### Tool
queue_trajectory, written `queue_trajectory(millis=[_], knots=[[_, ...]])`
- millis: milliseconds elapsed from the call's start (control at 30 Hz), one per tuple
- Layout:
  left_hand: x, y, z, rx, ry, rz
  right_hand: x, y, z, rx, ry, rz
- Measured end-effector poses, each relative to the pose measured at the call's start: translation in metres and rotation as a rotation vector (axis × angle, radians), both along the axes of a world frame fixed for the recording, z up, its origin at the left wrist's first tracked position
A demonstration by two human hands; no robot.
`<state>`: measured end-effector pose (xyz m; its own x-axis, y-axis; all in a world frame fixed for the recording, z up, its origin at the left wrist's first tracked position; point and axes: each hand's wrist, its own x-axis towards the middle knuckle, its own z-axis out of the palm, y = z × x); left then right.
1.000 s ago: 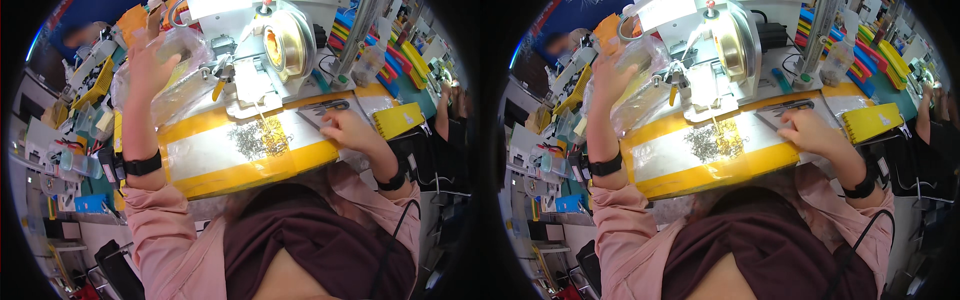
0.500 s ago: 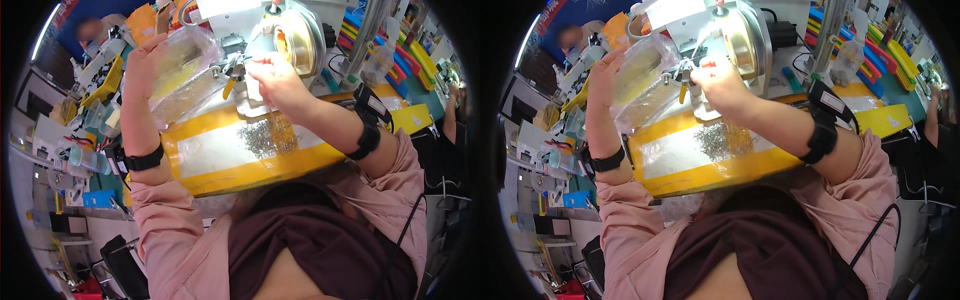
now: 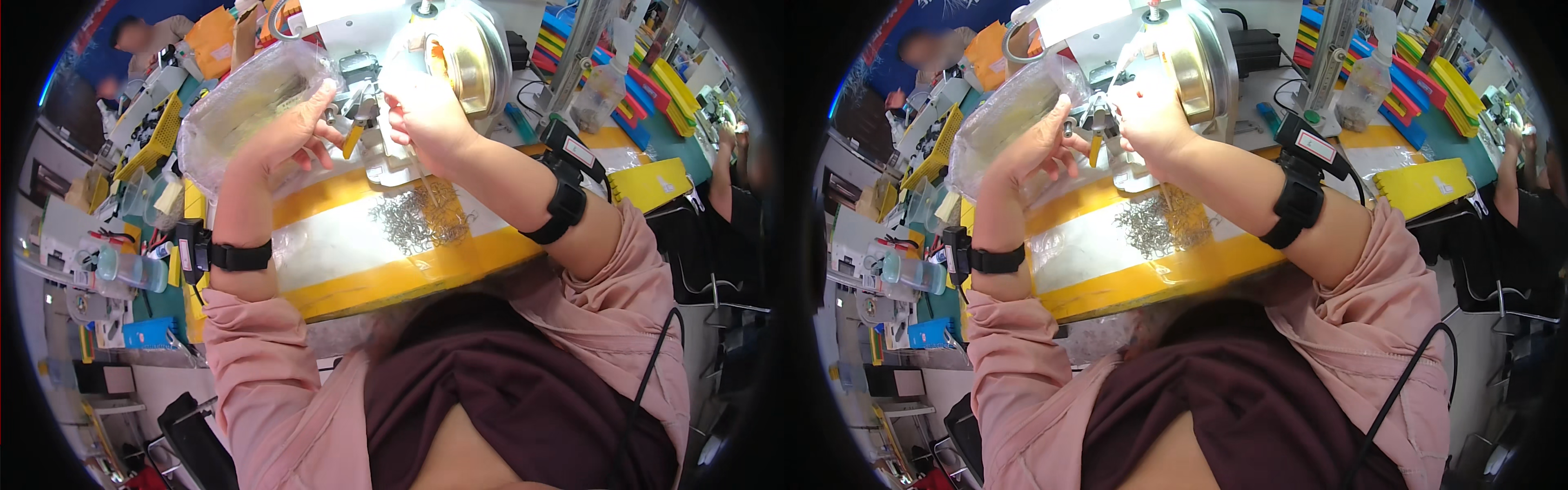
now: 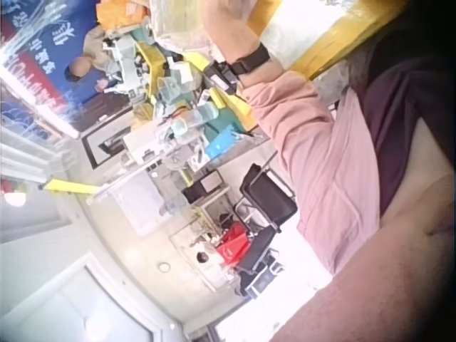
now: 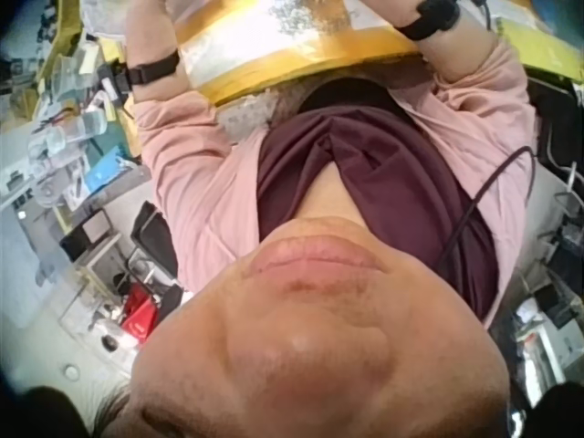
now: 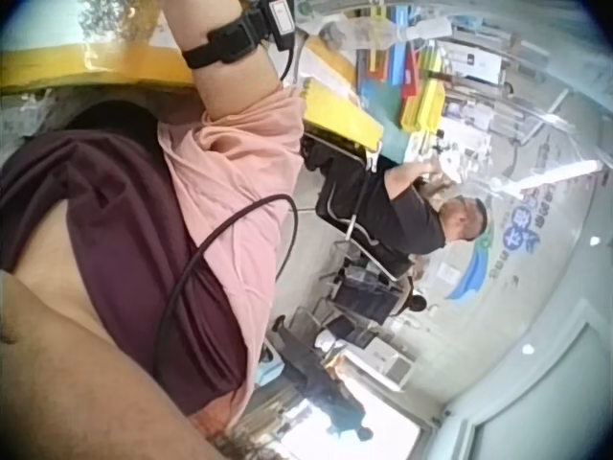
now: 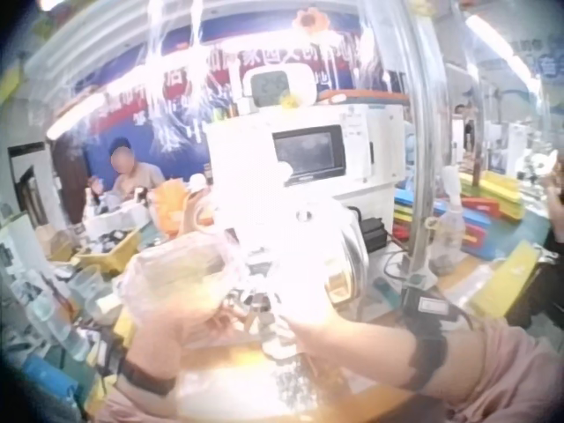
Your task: Assembling small metal components using a crimping machine and tweezers at a workstation.
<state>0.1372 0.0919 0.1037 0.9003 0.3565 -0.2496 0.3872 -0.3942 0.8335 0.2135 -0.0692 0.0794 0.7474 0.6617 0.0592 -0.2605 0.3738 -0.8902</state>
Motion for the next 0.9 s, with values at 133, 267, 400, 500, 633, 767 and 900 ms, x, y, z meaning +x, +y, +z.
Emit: queue_trajectory(millis=[133,267,400,500,633,767,900], knots=[[0.003,0.046,0.016,-0.030,0.026,-0.084,0.008,0.000,0.000,0.025,0.014,0.000],[-0.025,0.087,0.031,0.664,-0.417,0.118,0.005,0.002,-0.001,0.028,-0.035,0.016],[-0.029,0.084,0.033,1.165,-0.885,0.216,0.004,0.000,0.001,0.019,0.004,0.027],[-0.034,0.076,0.048,0.285,-0.673,0.254,0.008,-0.003,-0.001,0.011,-0.098,0.017],[-0.037,0.101,0.048,0.321,-0.486,0.433,0.004,-0.001,0.003,0.018,0.004,0.010],[-0.039,0.101,0.035,0.802,-0.589,0.213,0.003,0.001,0.006,0.007,0.006,0.025],[-0.047,0.053,0.062,0.170,-0.756,0.074,0.006,-0.003,0.005,0.001,0.049,0.023]])
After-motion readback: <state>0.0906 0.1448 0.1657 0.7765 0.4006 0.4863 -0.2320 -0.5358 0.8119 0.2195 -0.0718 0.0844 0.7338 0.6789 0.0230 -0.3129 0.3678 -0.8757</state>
